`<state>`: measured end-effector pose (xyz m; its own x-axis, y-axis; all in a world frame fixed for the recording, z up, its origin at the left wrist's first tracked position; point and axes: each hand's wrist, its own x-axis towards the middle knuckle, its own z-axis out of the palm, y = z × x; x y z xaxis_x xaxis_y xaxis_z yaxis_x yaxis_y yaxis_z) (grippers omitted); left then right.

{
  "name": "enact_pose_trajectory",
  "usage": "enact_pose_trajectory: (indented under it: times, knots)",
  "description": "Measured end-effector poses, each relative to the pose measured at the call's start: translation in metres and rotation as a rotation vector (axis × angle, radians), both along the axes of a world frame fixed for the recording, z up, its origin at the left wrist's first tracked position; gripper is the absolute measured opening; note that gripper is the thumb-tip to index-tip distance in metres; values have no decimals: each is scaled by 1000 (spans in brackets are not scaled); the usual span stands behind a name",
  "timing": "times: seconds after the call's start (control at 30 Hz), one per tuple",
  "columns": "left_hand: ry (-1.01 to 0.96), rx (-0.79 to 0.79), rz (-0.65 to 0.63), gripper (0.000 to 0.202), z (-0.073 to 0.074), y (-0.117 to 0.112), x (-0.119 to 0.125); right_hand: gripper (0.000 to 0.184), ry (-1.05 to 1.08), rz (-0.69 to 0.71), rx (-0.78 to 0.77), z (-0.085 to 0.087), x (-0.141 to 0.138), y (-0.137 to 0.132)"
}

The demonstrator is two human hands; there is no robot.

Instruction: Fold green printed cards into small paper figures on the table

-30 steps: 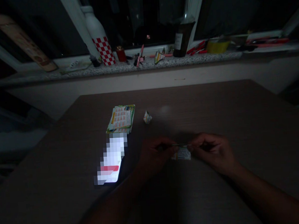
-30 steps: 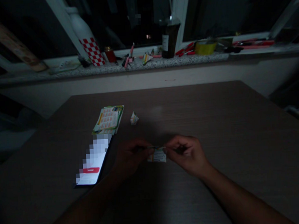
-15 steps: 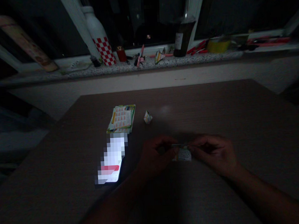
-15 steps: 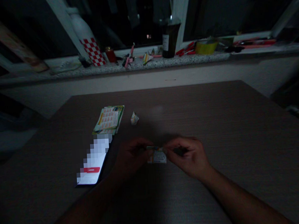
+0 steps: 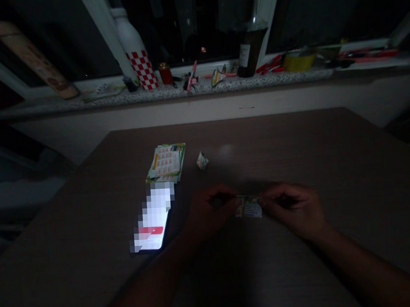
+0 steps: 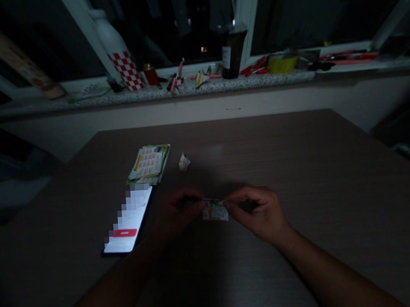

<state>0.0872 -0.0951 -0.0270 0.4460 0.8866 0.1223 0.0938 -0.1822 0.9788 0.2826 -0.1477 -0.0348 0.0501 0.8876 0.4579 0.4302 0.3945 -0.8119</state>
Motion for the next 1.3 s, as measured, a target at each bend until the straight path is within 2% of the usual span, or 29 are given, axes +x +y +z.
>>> enact_pose_trajectory:
  times: [0.13, 0.33, 0.47, 0.6, 0.8, 0.87, 0.97, 1.0, 1.03, 1.13, 1.3]
  knots:
    - [10, 115, -14, 7, 1, 1, -2, 4, -49, 16, 52, -1, 0, 0]
    - [110, 499, -69, 7, 2, -2, 1, 21, -105, 158, 162, 2, -3, 2]
    - [117, 697, -153, 7, 1, -5, 4, 18, -147, 243, 240, 2, -7, 5]
    - [137, 794, -211, 9, -2, -5, 6, 16, -174, 255, 278, 4, -12, 6]
    - [168, 779, -210, 11, 2, -4, 3, 16, -134, 251, 289, 9, -9, 5]
    - [188, 731, -155, 10, 5, -1, -4, 17, -107, 208, 275, 7, 1, 5]
    - [178, 665, 37, 4, 8, 6, -16, 17, -63, 114, 241, 3, 18, 7]
    - [173, 657, 62, 4, 9, 8, -19, 17, -58, 84, 227, 2, 21, 8]
    - [169, 654, 52, 5, 9, 9, -20, 16, -53, 65, 206, 1, 22, 8]
    - [204, 620, -55, 11, 9, 7, -15, 17, -39, 133, 183, 5, 15, 8]
    - [169, 679, -138, 9, 3, -1, -1, 21, -95, 199, 216, 10, -4, 6]
